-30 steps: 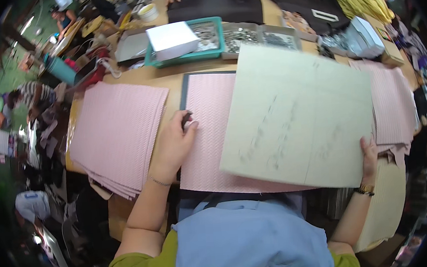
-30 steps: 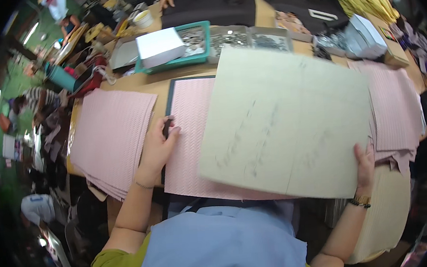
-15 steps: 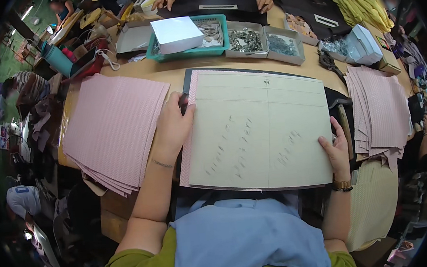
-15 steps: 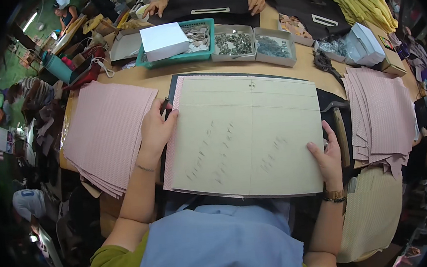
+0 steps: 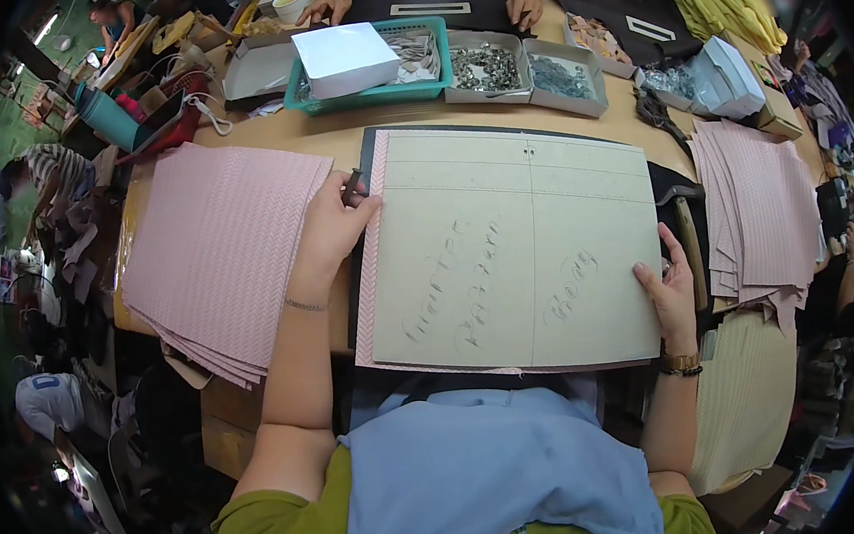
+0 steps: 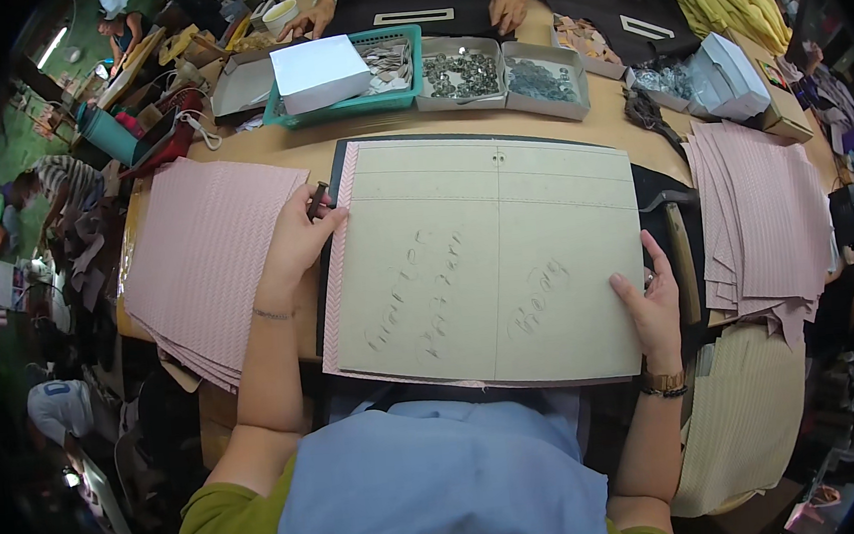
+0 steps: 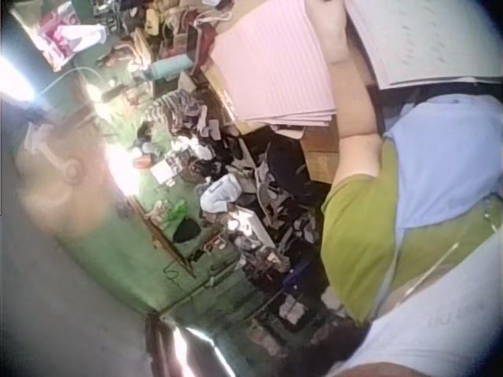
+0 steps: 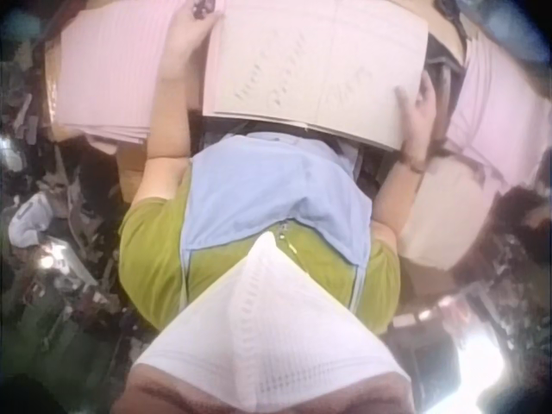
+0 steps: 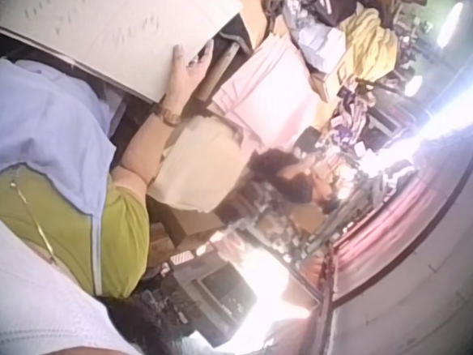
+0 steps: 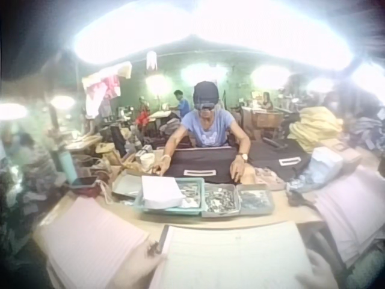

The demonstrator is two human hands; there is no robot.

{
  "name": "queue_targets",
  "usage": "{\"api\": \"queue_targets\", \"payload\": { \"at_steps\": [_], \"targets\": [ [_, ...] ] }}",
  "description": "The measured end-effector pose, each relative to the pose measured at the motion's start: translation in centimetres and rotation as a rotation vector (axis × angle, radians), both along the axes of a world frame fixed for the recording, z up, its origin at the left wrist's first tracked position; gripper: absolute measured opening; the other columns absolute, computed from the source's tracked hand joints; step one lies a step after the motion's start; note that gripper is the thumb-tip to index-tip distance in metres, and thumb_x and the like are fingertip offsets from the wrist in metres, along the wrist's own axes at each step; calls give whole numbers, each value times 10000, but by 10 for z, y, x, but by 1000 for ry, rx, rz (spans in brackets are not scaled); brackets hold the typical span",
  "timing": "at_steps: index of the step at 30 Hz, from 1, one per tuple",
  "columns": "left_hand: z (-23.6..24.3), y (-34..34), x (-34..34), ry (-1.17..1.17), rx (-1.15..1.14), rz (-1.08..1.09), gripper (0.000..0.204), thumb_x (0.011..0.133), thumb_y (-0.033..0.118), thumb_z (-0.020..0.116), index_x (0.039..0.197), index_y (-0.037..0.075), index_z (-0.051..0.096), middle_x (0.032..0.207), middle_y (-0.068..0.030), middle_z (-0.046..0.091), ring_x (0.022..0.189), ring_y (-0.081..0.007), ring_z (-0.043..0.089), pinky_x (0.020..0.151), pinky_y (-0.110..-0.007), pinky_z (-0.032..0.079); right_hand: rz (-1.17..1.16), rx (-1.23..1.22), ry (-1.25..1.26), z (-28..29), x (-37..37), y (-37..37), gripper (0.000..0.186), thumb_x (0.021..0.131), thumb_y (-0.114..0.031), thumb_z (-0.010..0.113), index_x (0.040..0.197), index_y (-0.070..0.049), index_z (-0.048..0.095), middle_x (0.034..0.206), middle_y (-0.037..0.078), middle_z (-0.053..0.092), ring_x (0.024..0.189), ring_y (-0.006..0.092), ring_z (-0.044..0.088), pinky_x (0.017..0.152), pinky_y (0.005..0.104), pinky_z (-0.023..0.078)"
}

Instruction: The person marks lines on a leather pattern template using a pen and secures metal eyelets or studs into the template using a hand punch and a hammer.

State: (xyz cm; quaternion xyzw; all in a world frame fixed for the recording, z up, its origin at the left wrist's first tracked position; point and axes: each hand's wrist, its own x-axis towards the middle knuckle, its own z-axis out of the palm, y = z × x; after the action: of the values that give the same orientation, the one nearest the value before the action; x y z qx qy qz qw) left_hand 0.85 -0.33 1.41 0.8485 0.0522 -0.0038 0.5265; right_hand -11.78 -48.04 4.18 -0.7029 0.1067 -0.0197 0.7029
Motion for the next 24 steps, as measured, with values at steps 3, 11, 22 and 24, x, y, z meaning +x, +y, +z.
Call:
{"api": "queue_targets", "payload": {
  "at_steps": [3, 11, 22, 24],
  "targets": [
    [4, 2, -14, -94, 27, 11, 318, 858, 138, 814, 1060, -27, 632, 854, -29, 624, 760, -125, 585, 711, -282, 516, 6, -21, 8, 6, -1, 5, 810, 931, 9, 716, 1608, 13, 272, 1288, 173, 670, 1112, 175, 682, 949, 319, 570],
    [12, 1, -27, -83, 0, 75, 300, 853, 95, 838, 1053, -10, 641, 907, 3, 602, 834, -87, 537, 760, -236, 477, 5, -6, -13, 3, 2, 11, 803, 934, 16, 710, 1610, 12, 277, 1255, 164, 689, 1082, 157, 692, 922, 298, 577],
    [-17, 2, -18, -144, -49, 0, 407, 928, 166, 809, 1267, -36, 710, 1019, 5, 710, 867, -50, 596, 794, -205, 508, 19, -37, 2, 4, 4, 12, 797, 929, 17, 716, 1608, 9, 298, 1237, 160, 699, 1055, 154, 704, 896, 299, 588],
    [-20, 3, -17, -155, -51, -8, 424, 933, 170, 806, 1287, -39, 702, 1036, -3, 716, 885, -51, 605, 805, -206, 513, 20, -50, 16, 6, 5, 13, 792, 925, 11, 723, 1602, 12, 312, 1223, 161, 703, 1044, 156, 707, 888, 297, 590]
  ]
}}
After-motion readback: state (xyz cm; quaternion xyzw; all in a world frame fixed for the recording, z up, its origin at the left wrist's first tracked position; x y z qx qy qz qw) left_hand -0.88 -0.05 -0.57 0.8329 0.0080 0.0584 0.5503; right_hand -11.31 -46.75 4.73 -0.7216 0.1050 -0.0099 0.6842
